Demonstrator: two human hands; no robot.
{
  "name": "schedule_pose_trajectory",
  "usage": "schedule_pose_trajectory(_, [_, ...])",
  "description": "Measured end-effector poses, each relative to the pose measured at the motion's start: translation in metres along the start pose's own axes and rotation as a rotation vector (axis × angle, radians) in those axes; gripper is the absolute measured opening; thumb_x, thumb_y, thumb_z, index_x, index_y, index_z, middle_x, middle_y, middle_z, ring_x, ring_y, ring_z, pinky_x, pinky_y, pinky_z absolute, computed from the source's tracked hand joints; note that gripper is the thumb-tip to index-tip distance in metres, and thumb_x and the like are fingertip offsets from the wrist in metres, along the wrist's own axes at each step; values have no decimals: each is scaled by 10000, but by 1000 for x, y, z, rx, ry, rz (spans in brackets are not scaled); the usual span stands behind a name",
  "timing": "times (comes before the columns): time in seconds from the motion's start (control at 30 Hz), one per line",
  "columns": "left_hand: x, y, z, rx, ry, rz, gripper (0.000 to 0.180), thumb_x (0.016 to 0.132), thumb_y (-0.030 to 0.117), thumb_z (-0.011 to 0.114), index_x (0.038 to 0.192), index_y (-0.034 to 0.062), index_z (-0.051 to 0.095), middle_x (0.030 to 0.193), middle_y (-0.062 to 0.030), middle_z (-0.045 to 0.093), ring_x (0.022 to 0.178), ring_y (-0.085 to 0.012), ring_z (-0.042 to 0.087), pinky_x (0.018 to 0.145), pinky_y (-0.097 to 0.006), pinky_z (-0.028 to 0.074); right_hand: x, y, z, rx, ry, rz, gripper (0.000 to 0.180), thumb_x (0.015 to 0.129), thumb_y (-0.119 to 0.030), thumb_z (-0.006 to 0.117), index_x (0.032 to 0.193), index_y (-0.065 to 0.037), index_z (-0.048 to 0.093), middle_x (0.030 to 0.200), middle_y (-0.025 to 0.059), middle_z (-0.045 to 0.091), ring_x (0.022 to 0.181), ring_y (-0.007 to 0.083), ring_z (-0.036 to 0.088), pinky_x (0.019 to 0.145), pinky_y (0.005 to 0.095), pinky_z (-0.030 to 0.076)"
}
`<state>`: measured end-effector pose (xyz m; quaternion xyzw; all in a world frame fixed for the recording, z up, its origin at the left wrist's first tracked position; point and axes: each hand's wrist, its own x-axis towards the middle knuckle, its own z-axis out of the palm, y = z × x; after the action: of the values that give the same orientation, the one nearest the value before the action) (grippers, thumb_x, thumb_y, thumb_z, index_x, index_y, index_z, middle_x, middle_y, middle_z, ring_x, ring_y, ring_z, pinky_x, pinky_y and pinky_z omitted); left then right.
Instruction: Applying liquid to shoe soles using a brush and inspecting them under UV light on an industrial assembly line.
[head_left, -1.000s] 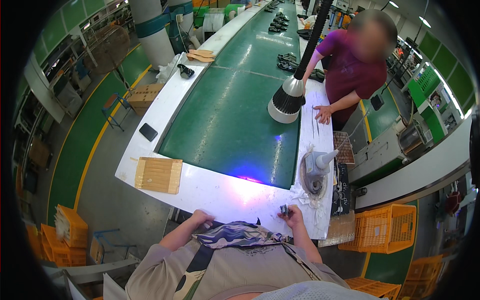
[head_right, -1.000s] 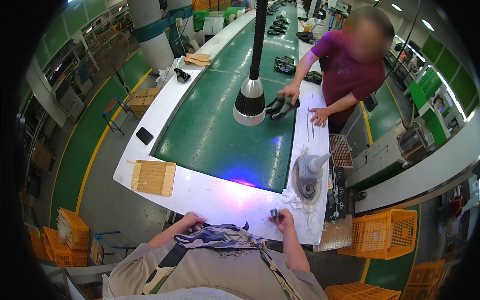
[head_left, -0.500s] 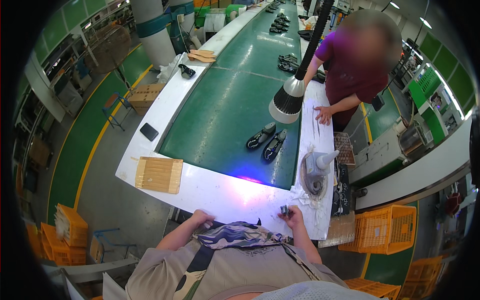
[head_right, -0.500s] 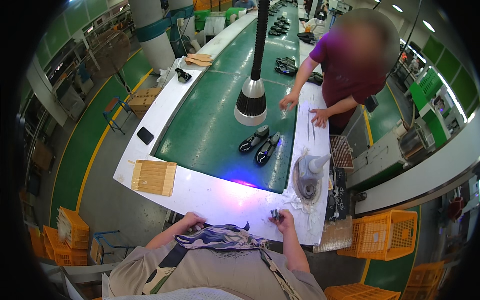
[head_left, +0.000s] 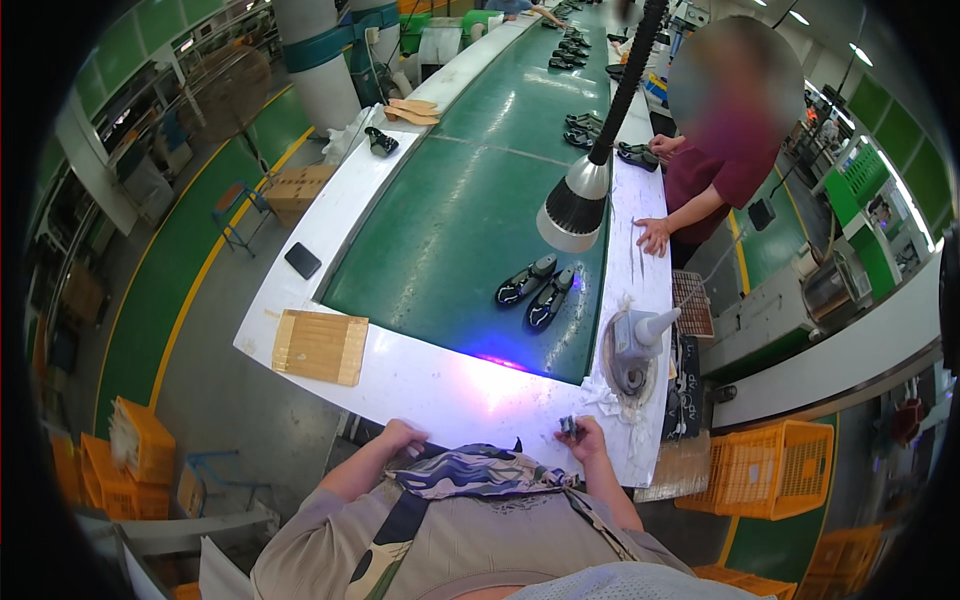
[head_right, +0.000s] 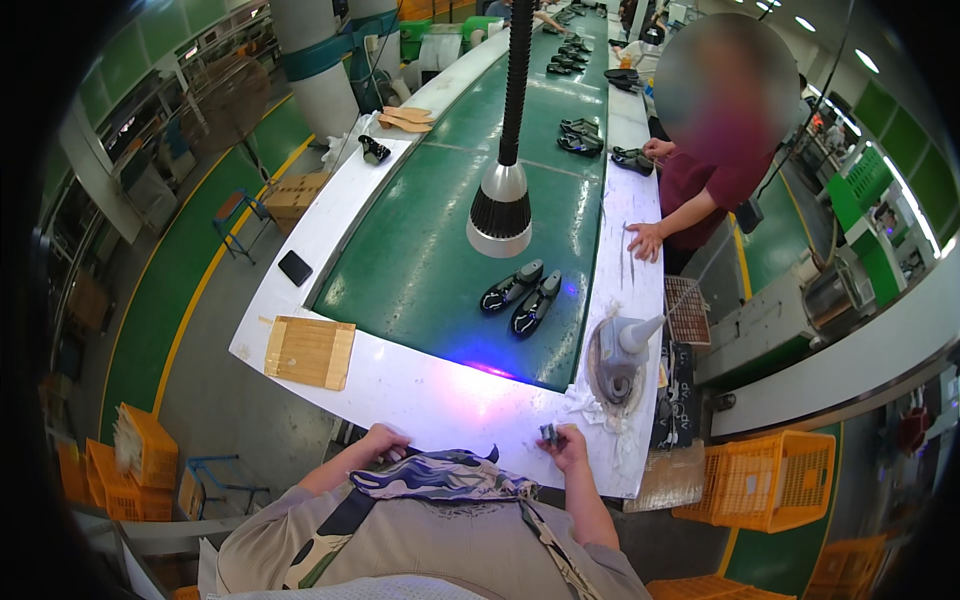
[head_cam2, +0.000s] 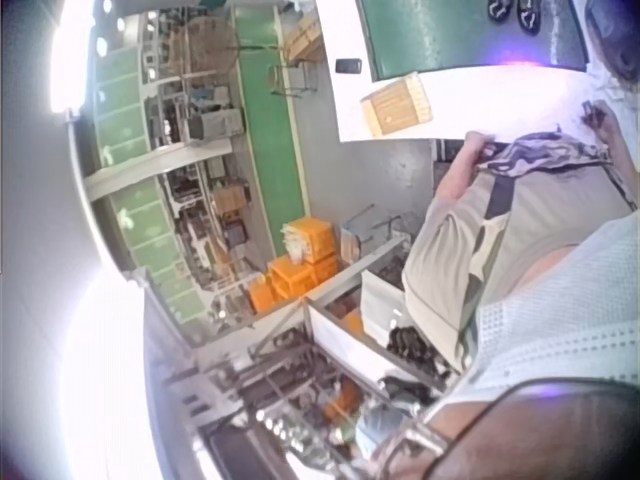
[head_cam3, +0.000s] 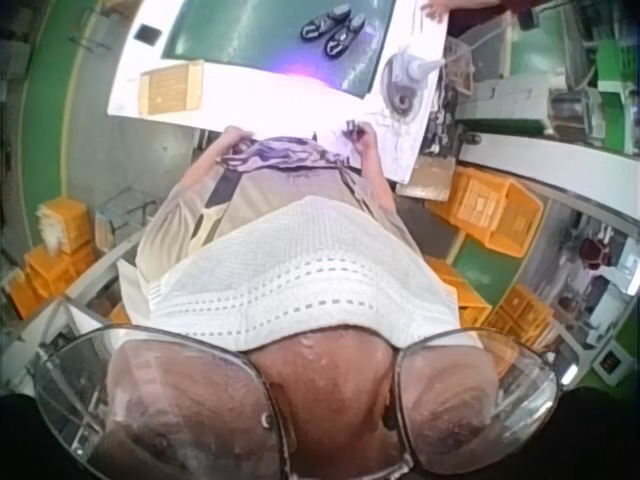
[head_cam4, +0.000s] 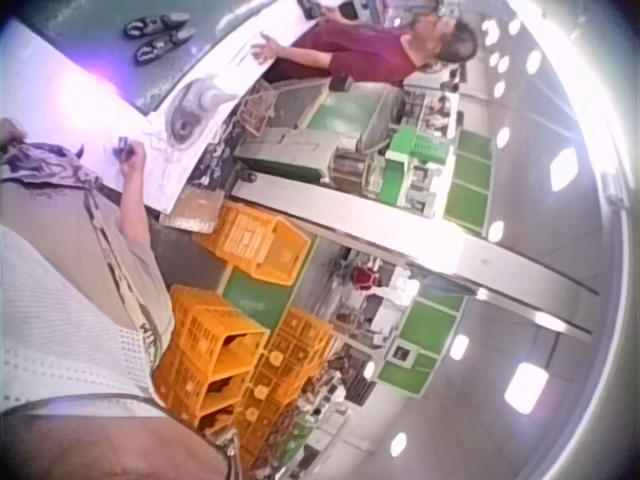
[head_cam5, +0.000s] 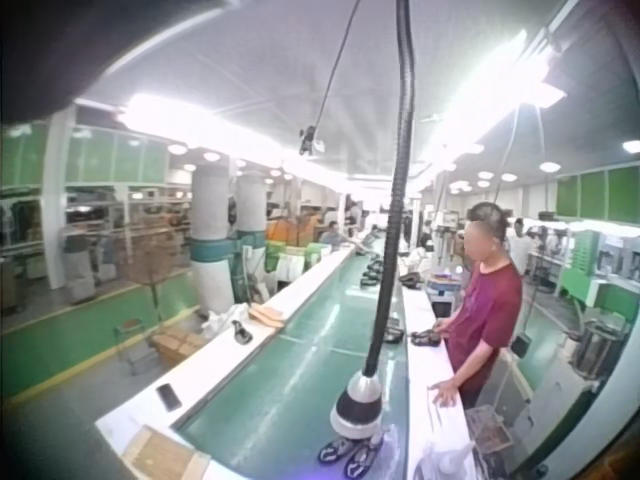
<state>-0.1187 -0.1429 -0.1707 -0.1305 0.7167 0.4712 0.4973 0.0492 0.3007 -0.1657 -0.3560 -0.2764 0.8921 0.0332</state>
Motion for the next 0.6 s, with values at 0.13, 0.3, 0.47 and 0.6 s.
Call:
schedule_pose_trajectory(0.13, [0,0,7,2,62,-26,229,785,209,775,776,-2,689,670,-128,695,472,-198,632,367,-303,446,-1,3,-9,-8,-22,52,122,807,-142,581,864,-35,589,876,164,673,779,330,660,719,551,571])
schedule_pose_trajectory(0.3, [23,16,19,-62,141,98,188,813,211,729,739,45,680,726,-91,677,580,-166,603,465,-328,450,14,4,-17,27,-32,32,121,811,-150,584,883,-57,614,912,139,684,808,309,667,740,543,562])
schedule_pose_trajectory(0.47, [45,108,73,-333,-47,8,236,872,271,680,977,61,652,877,-79,684,582,-149,526,539,-300,429,2,-20,-3,-4,-14,-75,113,846,-108,606,778,-63,527,771,125,636,653,265,642,655,474,589])
schedule_pose_trajectory(0.6, [71,164,134,-491,-235,-5,370,910,351,650,1113,49,585,1005,-117,679,684,-183,608,611,-304,497,-29,-49,0,16,74,-104,122,833,-91,623,769,-70,521,767,109,632,632,239,623,650,464,587])
